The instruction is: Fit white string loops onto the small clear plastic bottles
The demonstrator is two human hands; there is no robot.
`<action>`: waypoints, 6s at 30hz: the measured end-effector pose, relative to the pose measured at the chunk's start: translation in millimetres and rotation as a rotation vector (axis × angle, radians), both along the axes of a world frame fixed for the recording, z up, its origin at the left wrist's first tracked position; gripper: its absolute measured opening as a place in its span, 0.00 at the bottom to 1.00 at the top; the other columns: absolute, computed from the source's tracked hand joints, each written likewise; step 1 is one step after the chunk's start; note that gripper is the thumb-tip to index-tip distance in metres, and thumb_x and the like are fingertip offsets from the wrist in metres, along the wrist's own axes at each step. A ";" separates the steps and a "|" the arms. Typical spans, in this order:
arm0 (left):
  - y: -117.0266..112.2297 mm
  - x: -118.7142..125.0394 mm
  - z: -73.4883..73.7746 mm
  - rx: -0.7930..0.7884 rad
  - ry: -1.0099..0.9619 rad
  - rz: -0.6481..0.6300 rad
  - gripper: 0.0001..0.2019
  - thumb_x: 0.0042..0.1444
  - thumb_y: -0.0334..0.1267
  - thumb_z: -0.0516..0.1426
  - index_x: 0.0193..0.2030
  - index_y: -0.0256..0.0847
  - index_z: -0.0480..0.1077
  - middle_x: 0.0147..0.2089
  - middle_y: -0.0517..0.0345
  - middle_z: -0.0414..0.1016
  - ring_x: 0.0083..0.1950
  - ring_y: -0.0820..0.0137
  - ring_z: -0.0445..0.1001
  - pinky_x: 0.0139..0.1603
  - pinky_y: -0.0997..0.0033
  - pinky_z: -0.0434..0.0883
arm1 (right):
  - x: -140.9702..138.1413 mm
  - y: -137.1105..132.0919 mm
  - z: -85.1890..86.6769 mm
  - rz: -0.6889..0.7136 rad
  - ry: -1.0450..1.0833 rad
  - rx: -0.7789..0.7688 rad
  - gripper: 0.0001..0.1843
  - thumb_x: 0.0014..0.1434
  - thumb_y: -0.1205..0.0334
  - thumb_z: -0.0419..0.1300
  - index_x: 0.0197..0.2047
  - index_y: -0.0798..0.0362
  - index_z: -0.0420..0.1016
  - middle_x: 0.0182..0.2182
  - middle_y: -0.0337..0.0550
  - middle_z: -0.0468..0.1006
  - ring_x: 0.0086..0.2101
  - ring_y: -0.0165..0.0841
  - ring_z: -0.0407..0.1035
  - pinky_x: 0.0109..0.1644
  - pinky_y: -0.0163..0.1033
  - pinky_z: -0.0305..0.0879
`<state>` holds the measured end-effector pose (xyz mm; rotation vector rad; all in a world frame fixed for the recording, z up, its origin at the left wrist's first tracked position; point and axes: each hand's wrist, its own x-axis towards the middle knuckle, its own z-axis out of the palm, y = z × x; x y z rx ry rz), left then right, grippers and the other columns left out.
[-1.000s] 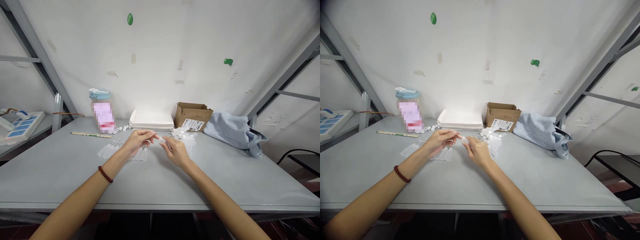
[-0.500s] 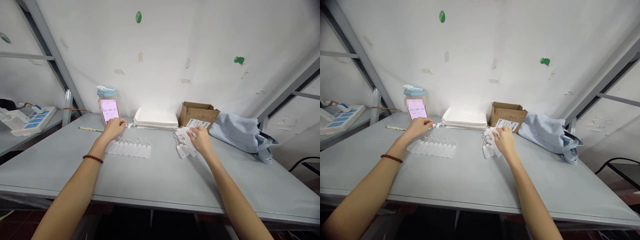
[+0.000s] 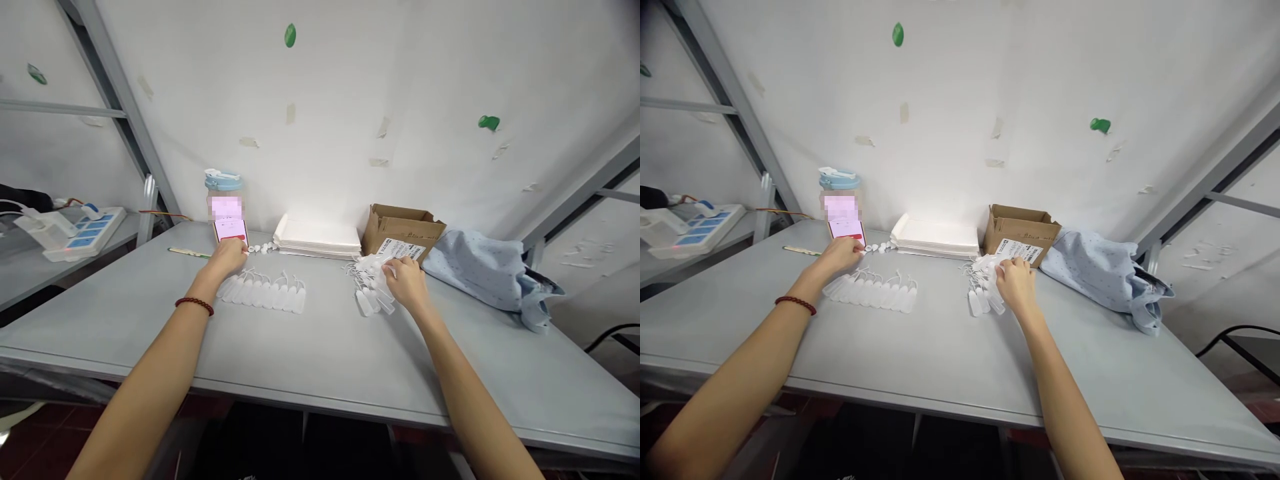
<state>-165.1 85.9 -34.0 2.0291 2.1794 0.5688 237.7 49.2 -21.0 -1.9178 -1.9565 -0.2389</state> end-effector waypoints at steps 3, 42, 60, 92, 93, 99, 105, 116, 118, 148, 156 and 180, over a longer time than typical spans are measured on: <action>-0.9 2.1 0.0 -0.033 0.072 0.027 0.09 0.42 0.32 0.53 0.27 0.36 0.74 0.31 0.45 0.76 0.41 0.54 0.74 0.42 0.65 0.67 | -6.9 -3.5 1.1 0.095 0.029 0.270 0.14 0.62 0.60 0.50 0.43 0.58 0.73 0.41 0.58 0.73 0.44 0.47 0.63 0.44 0.50 0.59; -40.4 120.1 16.6 0.236 -1.219 -0.350 0.19 0.39 0.48 0.67 0.35 0.37 0.77 0.33 0.56 0.75 0.37 0.69 0.70 0.44 0.68 0.66 | -106.3 -27.6 -26.7 0.630 0.708 -0.052 0.32 0.45 0.74 0.49 0.55 0.54 0.45 0.33 0.40 0.66 0.31 0.32 0.64 0.36 0.40 0.63; -61.7 149.1 11.3 -0.085 -1.443 -0.491 0.11 0.47 0.44 0.64 0.36 0.41 0.77 0.41 0.56 0.76 0.42 0.70 0.69 0.41 0.71 0.61 | -114.4 -37.6 -28.4 0.678 0.707 0.027 0.21 0.52 0.71 0.46 0.49 0.52 0.46 0.38 0.45 0.65 0.36 0.34 0.63 0.44 0.45 0.62; -65.5 138.1 22.9 0.107 -0.740 -0.690 0.10 0.54 0.43 0.57 0.36 0.41 0.77 0.38 0.55 0.77 0.40 0.66 0.71 0.38 0.70 0.63 | -106.2 -41.9 -10.7 0.619 1.160 -0.202 0.11 0.62 0.51 0.48 0.35 0.49 0.56 0.19 0.30 0.62 0.22 0.26 0.56 0.26 0.32 0.52; -65.6 138.5 22.2 0.115 -0.731 -0.700 0.10 0.54 0.42 0.57 0.36 0.41 0.77 0.38 0.56 0.77 0.40 0.66 0.71 0.37 0.70 0.63 | -105.9 -40.8 -11.3 0.614 1.176 -0.221 0.13 0.61 0.49 0.49 0.34 0.49 0.55 0.18 0.29 0.61 0.20 0.26 0.55 0.25 0.32 0.51; -67.6 142.3 19.3 0.039 -0.816 -0.740 0.11 0.55 0.42 0.56 0.32 0.38 0.76 0.33 0.56 0.76 0.35 0.69 0.69 0.35 0.71 0.63 | -108.2 -39.2 -12.8 0.611 1.263 -0.297 0.15 0.61 0.46 0.48 0.34 0.48 0.53 0.17 0.27 0.58 0.18 0.24 0.53 0.21 0.30 0.47; -67.4 146.8 14.7 0.006 -0.942 -0.667 0.13 0.56 0.45 0.56 0.29 0.38 0.75 0.28 0.59 0.74 0.31 0.71 0.67 0.34 0.72 0.62 | -111.5 -40.3 -12.6 0.614 1.285 -0.279 0.14 0.62 0.47 0.48 0.33 0.48 0.51 0.17 0.25 0.54 0.17 0.23 0.52 0.20 0.29 0.47; -61.6 141.6 12.7 -0.180 -1.260 -0.680 0.11 0.47 0.35 0.64 0.39 0.37 0.74 0.36 0.57 0.76 0.40 0.70 0.73 0.48 0.66 0.66 | -112.2 -40.7 -10.1 0.512 1.415 -0.370 0.14 0.60 0.47 0.48 0.34 0.48 0.51 0.14 0.24 0.59 0.15 0.21 0.49 0.18 0.28 0.43; -62.0 142.2 13.8 -0.184 -1.260 -0.676 0.10 0.48 0.36 0.64 0.38 0.37 0.74 0.36 0.57 0.76 0.40 0.70 0.72 0.47 0.66 0.66 | -112.0 -41.2 -10.3 0.509 1.396 -0.358 0.14 0.60 0.47 0.48 0.34 0.48 0.51 0.14 0.24 0.60 0.15 0.22 0.50 0.18 0.28 0.44; -63.5 138.7 15.8 -0.350 -1.273 -0.651 0.10 0.49 0.40 0.64 0.34 0.35 0.74 0.32 0.53 0.78 0.36 0.67 0.76 0.49 0.61 0.68 | -113.3 -45.8 -10.3 0.548 1.273 -0.287 0.12 0.62 0.50 0.48 0.33 0.48 0.52 0.14 0.26 0.59 0.16 0.23 0.51 0.19 0.30 0.47; -61.9 136.2 15.4 -0.264 -1.239 -0.654 0.10 0.44 0.37 0.66 0.33 0.36 0.74 0.34 0.55 0.77 0.38 0.68 0.74 0.47 0.63 0.69 | -118.1 -44.1 -15.2 0.532 1.403 -0.293 0.12 0.61 0.51 0.49 0.32 0.48 0.52 0.16 0.26 0.55 0.16 0.23 0.53 0.18 0.29 0.47; -63.7 137.9 13.9 -0.330 -0.913 -0.659 0.13 0.53 0.46 0.59 0.30 0.35 0.73 0.28 0.55 0.75 0.29 0.71 0.73 0.35 0.69 0.69 | -110.5 -33.6 -28.9 0.470 1.148 -0.222 0.12 0.59 0.51 0.50 0.31 0.49 0.56 0.16 0.30 0.59 0.18 0.28 0.55 0.22 0.33 0.52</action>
